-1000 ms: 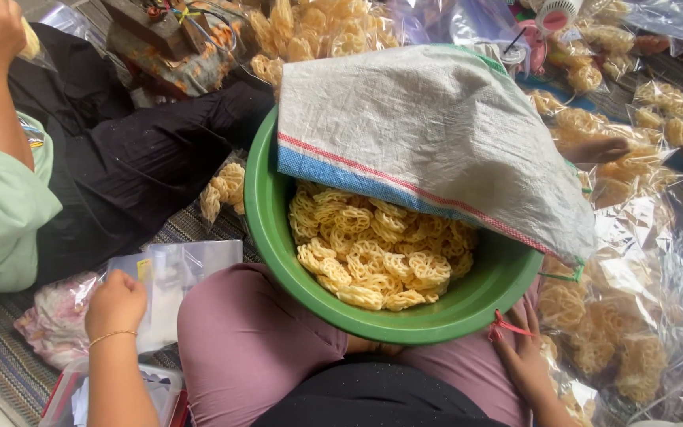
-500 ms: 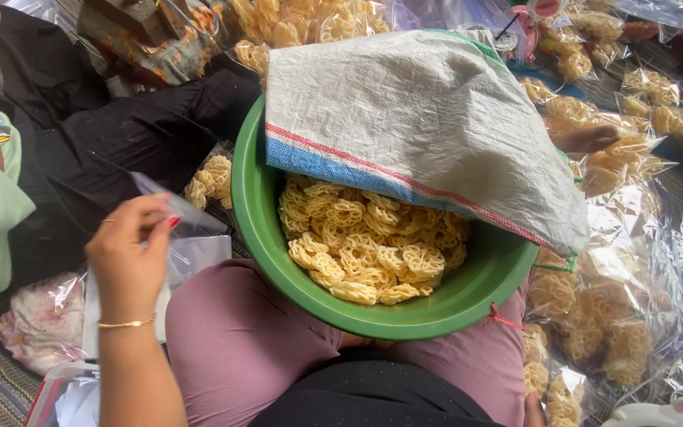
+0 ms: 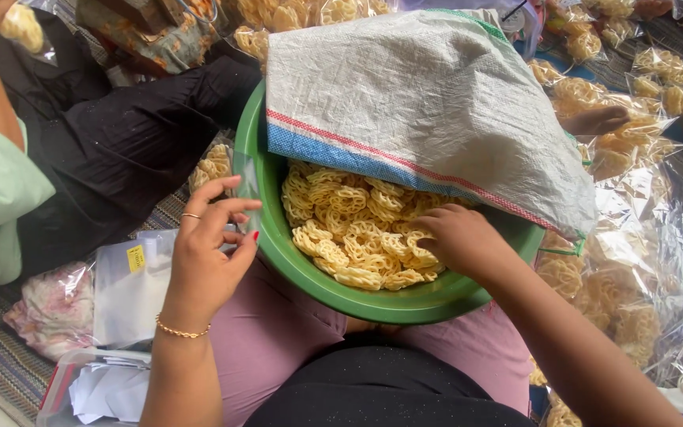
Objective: Packaging flower-shaped crackers into small plastic bags from a large basin
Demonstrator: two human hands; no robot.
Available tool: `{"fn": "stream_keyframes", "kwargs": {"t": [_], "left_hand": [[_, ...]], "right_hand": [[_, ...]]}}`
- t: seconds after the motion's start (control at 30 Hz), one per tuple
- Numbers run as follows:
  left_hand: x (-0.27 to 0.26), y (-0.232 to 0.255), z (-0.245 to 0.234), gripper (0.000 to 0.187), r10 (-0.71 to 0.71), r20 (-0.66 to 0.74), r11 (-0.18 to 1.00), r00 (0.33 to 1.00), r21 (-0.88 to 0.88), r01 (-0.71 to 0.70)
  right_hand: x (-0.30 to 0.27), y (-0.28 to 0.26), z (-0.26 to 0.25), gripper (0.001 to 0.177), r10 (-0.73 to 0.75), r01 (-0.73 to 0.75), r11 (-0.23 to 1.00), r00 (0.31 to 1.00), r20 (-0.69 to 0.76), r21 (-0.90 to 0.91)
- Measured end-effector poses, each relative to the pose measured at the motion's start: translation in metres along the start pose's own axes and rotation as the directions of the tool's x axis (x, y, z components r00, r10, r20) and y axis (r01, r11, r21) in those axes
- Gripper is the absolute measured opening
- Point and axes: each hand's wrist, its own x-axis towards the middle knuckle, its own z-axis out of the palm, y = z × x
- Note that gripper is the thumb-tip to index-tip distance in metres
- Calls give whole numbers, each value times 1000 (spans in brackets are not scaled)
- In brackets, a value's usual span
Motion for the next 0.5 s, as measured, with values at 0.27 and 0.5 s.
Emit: {"fn": "stream_keyframes", "kwargs": {"t": [0.27, 0.5], "left_hand": [[0, 3, 27, 73, 26, 88, 996, 996, 82, -33], [2, -20, 50, 57, -48, 189, 999, 981, 19, 45]], "right_hand": [[108, -37, 97, 39, -318, 317, 947, 898, 303, 53], [112, -34, 148, 30, -371, 384, 918, 920, 123, -101]]}}
